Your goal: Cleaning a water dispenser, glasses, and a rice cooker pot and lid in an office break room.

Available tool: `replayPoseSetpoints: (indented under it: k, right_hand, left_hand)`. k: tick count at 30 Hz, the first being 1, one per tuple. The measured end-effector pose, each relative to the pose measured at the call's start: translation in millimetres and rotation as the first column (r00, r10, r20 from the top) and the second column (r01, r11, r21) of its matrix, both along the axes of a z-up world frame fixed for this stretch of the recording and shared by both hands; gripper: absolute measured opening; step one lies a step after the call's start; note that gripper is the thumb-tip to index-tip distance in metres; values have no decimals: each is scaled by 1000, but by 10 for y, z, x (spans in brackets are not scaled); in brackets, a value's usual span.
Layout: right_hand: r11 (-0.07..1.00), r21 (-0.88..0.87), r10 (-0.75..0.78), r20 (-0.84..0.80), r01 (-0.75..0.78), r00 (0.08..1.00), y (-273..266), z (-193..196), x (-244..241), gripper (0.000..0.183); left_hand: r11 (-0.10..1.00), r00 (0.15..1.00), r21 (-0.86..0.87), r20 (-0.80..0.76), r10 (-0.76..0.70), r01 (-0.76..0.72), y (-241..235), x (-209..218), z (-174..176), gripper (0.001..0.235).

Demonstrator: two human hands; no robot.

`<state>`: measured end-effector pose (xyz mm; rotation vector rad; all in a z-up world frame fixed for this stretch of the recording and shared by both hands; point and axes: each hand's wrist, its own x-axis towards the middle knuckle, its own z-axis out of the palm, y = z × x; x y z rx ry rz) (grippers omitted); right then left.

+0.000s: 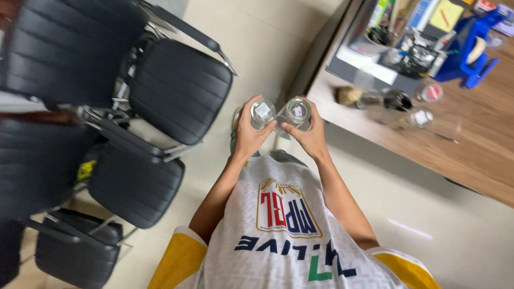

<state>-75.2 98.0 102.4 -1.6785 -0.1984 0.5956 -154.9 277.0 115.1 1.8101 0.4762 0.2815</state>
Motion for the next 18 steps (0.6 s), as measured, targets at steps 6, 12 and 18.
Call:
replayPoseSetpoints:
  k: [6, 12, 18]
  right_hand:
    - [999, -38, 12, 31, -11, 999, -501, 67, -87, 72]
    - [990, -126, -38, 137, 56, 990, -779, 125, -165, 72]
    - [984, -119, -102, 228, 132, 968, -1403, 35, -186, 74]
  left_hand:
    - [993, 999, -121, -51, -11, 4, -528, -148, -47, 71]
    - [991, 989, -105, -113, -100, 88, -774, -132, -82, 69]
    - [975, 975, -53, -40, -219, 217, -1208, 1, -107, 68]
